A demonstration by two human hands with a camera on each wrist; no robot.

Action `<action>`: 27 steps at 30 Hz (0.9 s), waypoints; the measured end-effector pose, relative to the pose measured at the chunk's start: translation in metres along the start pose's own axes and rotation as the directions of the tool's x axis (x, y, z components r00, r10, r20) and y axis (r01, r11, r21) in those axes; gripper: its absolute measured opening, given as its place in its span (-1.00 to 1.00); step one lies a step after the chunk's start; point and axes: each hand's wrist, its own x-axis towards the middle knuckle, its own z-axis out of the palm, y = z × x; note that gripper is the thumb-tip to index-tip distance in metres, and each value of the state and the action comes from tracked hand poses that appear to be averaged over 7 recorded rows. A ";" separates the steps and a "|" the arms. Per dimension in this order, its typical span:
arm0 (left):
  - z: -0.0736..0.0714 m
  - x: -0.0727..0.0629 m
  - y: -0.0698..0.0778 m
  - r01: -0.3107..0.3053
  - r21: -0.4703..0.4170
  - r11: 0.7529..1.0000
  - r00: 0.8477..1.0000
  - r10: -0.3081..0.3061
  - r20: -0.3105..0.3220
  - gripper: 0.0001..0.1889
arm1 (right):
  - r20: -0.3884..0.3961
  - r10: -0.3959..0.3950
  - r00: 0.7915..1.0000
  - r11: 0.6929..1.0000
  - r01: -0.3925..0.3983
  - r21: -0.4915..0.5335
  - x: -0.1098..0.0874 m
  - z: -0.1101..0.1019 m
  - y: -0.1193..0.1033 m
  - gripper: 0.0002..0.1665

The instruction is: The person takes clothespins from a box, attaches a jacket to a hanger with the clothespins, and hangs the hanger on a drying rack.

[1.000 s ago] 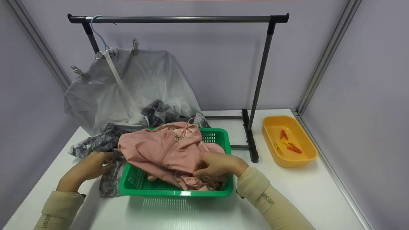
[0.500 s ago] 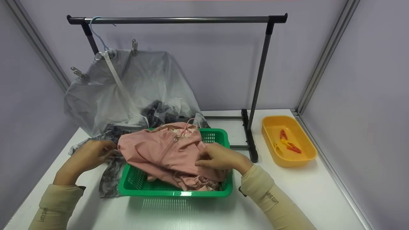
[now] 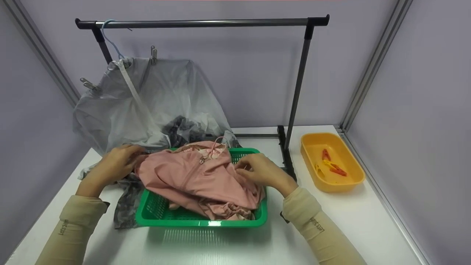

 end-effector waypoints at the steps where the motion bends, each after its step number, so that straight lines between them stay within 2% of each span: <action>1: 0.001 0.003 0.001 0.007 -0.004 1.000 1.000 -0.007 0.014 -0.82 | -0.007 0.015 1.000 1.000 -0.015 -0.004 0.000 0.000 0.002 -0.78; 5: 0.003 0.011 0.002 0.031 -0.014 0.999 0.996 -0.030 0.082 -0.75 | -0.021 0.079 0.997 0.997 -0.080 -0.016 -0.001 -0.001 0.010 -0.73; 9: 0.007 0.018 0.002 0.028 -0.009 1.000 0.989 -0.027 0.145 -0.69 | -0.011 0.119 0.993 0.993 -0.119 -0.006 -0.004 0.000 0.016 -0.64; 15: 0.016 0.028 0.000 0.018 -0.041 0.999 0.977 -0.009 0.214 -0.71 | 0.003 0.128 0.992 0.992 -0.128 -0.015 -0.003 0.003 0.023 -0.62; 19: 0.019 0.030 -0.001 0.018 -0.068 0.998 0.976 -0.002 0.219 -0.75 | 0.007 0.120 0.993 0.992 -0.119 -0.030 -0.001 0.006 0.024 -0.67; 27: 0.022 0.030 -0.002 -0.027 -0.084 0.996 0.983 0.041 0.177 -0.82 | 0.024 0.096 0.995 0.995 -0.095 -0.040 0.000 0.011 0.024 -0.71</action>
